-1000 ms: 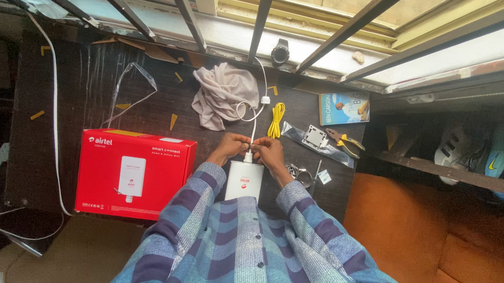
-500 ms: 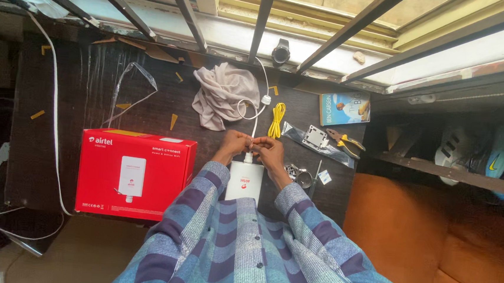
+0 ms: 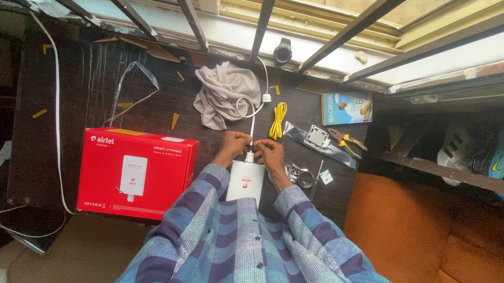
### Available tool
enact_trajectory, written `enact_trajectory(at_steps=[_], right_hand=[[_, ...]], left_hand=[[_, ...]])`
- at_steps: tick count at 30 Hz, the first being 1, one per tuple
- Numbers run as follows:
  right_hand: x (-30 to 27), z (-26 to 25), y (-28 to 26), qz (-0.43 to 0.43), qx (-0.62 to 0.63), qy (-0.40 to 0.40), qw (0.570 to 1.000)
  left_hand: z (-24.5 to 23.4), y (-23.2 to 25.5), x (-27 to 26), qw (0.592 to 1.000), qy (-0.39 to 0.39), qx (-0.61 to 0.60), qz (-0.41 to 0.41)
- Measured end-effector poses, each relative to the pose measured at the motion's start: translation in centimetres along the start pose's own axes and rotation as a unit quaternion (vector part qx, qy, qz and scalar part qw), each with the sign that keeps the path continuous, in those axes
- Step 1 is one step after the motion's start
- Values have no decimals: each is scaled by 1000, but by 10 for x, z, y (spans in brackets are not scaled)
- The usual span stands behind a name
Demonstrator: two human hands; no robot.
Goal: The person unboxes a white Airtel smart connect device, connects a power cable to it, and places the device on a window grille. The person handles the device, power cable, and packaging throughout the clip.
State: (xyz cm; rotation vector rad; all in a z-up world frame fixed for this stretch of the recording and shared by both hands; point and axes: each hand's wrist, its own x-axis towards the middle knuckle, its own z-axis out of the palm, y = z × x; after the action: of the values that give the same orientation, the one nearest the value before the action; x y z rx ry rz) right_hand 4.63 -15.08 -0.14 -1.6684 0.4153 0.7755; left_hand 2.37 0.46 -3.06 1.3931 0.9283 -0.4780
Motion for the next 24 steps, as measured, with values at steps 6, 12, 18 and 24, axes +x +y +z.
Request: enact_trajectory(at_steps=[6, 12, 18, 24], right_hand=[[3, 0, 6, -32, -23, -3, 999], [5, -4, 9, -35, -41, -4, 999], [-5, -2, 7, -81, -45, -12, 996], [-6, -5, 5, -78, -122, -18, 989]], left_hand=[[-2, -14, 2, 1000, 7, 6, 14], [1, -40, -28, 983, 117, 97, 99], [3, -55, -79, 971, 135, 131, 149], [2, -49, -98, 971, 194, 116, 84]])
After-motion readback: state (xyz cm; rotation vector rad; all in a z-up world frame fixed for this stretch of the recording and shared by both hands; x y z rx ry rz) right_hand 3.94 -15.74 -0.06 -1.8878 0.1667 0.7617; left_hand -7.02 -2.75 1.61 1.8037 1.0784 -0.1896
